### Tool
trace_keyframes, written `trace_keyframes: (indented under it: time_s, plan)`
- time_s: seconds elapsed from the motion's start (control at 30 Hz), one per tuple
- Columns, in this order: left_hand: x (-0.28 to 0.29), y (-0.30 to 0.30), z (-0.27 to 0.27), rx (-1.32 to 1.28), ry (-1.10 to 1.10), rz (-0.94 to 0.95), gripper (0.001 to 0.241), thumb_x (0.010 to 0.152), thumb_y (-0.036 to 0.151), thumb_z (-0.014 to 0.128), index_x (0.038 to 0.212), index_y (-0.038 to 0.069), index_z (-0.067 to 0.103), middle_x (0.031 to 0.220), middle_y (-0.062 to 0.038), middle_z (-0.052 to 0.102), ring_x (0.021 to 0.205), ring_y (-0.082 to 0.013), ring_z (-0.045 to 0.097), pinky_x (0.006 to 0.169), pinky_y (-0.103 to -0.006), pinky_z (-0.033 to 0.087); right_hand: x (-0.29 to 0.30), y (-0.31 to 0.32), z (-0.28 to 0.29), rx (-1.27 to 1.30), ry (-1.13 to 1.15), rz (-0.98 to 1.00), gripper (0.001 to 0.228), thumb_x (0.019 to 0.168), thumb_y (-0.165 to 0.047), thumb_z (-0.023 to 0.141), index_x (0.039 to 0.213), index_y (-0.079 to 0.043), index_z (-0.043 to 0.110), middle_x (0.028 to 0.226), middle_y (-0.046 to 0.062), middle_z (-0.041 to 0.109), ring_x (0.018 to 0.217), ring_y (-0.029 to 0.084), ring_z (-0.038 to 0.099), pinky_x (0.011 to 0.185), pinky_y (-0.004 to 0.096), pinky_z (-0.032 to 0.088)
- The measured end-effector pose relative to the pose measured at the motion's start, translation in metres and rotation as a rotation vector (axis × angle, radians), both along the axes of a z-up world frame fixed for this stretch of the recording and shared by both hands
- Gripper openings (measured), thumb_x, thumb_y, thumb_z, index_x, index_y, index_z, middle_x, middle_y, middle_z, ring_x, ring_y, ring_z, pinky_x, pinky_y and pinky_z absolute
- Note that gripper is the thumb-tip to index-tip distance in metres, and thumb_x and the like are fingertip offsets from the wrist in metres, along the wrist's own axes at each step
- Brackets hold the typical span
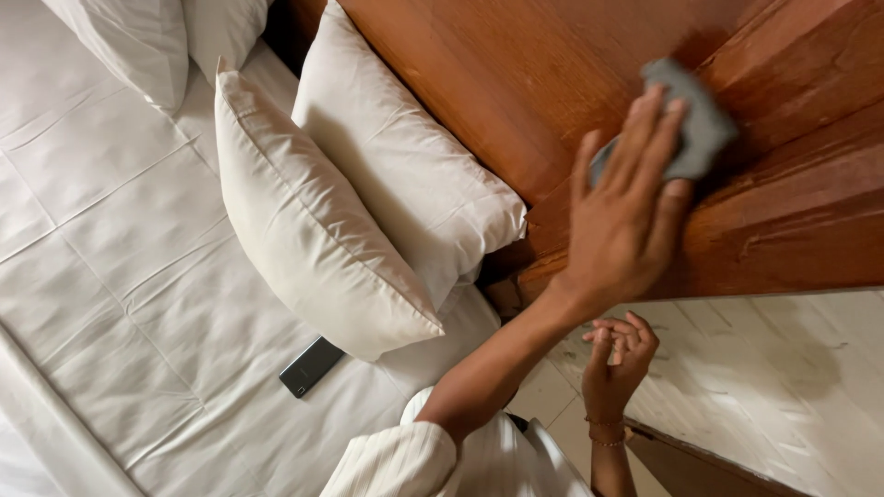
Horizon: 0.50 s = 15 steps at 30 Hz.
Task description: The person wipes the wooden bed frame with a gray cloth. They clean the vertical posts and horizontal rails, moving around the bed to reach different sections. A smartphone is visible on the bed during the task.
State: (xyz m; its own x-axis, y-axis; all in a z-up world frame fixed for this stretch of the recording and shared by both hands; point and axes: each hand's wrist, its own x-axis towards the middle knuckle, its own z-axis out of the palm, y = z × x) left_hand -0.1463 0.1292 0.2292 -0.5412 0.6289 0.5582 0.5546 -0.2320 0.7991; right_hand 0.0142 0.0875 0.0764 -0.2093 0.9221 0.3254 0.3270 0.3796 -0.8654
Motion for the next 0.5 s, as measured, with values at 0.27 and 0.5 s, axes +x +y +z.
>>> trace_keyframes:
  time_s: [0.27,0.5]
  plan:
    - [-0.014,-0.013,-0.019,-0.138,0.158,0.106,0.051,0.113,0.022,0.043,0.162,0.018,0.033,0.172,-0.003,0.038,0.161,-0.0213,0.047,0.130,-0.0477,0.019,0.006,0.001,-0.012,0.023,0.084,0.078,0.032,0.104,-0.009,0.051,0.132,0.001,0.039,0.101,0.021,0.062,0.071,0.024,0.063,0.081,0.038,0.055]
    - [-0.016,-0.030,-0.020,-0.075,0.162,0.178,0.044,0.104,0.017,0.051,0.146,0.028,0.047,0.126,0.000,0.076,0.146,-0.0153,0.048,0.116,-0.0475,0.018,0.005,-0.006,-0.009,0.074,0.103,0.119,0.032,0.104,-0.014,0.051,0.131,-0.001,0.040,0.099,0.020,0.063,0.068,0.023,0.063,0.079,0.039,0.056]
